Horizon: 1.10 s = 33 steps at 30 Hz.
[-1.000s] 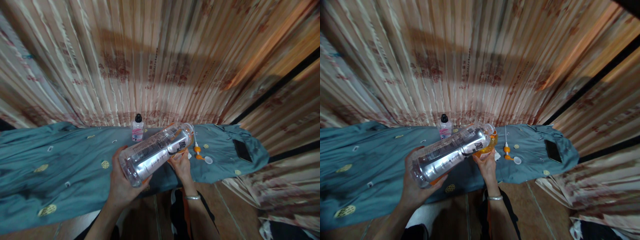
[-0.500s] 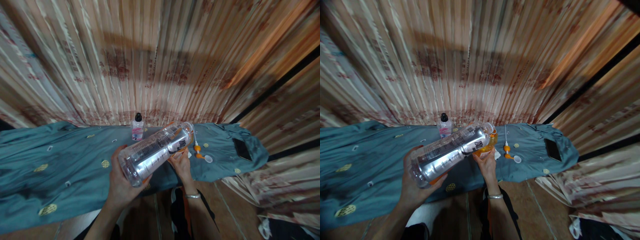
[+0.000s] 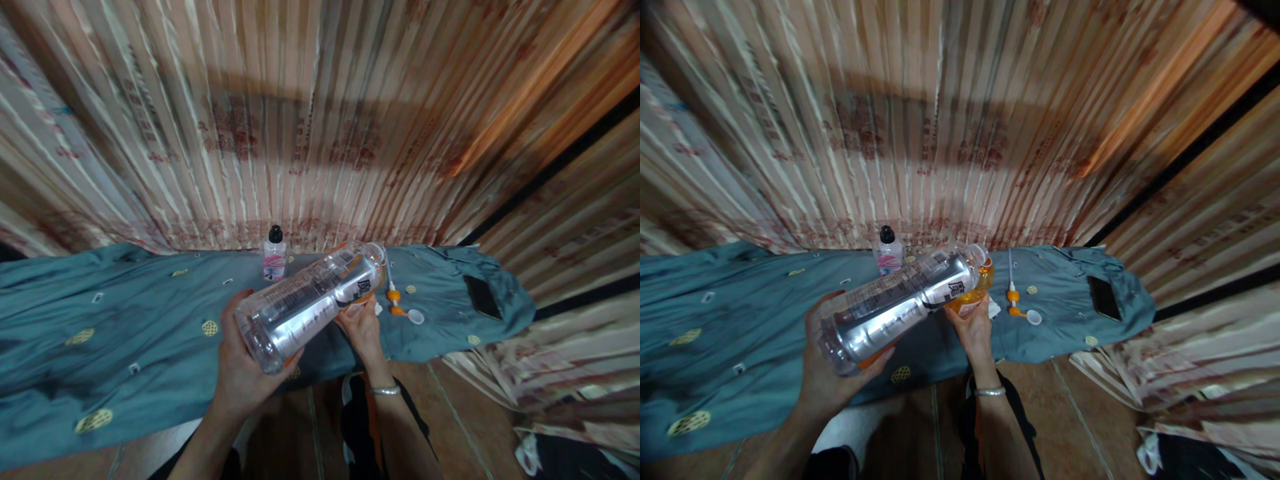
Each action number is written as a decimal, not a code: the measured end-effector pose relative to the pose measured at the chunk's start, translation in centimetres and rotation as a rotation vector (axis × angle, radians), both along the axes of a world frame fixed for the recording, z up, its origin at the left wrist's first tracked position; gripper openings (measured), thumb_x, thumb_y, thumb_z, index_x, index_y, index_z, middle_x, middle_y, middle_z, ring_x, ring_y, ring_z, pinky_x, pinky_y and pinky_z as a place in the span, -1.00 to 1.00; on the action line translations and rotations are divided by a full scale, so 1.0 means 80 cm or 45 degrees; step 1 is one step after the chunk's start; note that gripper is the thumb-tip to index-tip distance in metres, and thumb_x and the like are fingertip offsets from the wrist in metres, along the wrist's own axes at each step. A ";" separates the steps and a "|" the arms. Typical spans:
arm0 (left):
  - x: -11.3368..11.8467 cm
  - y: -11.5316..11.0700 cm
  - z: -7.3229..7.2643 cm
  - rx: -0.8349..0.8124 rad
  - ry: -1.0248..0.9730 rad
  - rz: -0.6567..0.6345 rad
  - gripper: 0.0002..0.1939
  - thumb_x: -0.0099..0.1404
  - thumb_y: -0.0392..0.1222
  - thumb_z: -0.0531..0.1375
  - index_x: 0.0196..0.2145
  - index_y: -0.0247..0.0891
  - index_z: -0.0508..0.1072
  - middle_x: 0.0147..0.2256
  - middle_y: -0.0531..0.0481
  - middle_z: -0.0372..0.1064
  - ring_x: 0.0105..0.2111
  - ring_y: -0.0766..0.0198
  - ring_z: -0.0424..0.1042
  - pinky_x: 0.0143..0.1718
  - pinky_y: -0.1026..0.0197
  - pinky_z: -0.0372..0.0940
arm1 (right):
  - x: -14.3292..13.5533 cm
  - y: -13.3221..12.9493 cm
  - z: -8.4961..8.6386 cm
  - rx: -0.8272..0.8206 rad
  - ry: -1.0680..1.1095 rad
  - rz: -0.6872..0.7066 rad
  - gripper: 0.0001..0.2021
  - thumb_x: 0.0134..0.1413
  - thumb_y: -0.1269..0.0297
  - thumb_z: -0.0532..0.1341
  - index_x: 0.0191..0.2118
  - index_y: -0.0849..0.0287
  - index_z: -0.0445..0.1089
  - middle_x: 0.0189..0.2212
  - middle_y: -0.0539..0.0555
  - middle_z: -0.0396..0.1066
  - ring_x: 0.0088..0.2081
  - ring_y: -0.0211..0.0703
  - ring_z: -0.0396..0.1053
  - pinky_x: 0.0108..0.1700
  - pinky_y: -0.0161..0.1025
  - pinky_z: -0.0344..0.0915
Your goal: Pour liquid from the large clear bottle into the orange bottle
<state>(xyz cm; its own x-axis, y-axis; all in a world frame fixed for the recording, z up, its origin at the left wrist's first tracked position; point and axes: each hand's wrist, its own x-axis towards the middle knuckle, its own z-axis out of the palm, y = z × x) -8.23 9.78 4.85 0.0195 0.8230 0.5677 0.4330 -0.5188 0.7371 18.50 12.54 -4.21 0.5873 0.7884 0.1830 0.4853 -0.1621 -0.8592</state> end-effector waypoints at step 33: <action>0.016 -0.003 0.004 0.005 -0.150 0.109 -0.05 0.05 -0.04 0.54 0.32 -0.11 0.26 0.03 -0.11 0.51 -0.15 0.02 0.70 -0.19 0.01 0.67 | 0.001 0.006 -0.009 -0.018 0.030 -0.050 0.10 -0.23 -0.18 0.49 0.40 0.26 0.18 0.08 0.39 0.62 0.12 0.43 0.61 0.18 0.25 0.52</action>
<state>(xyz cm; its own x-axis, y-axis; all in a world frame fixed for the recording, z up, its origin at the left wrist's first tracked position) -6.93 9.52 5.15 -0.1180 0.8163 0.5655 0.3864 -0.4868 0.7834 18.61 13.03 -4.97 0.6220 0.7670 0.1576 0.4577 -0.1928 -0.8679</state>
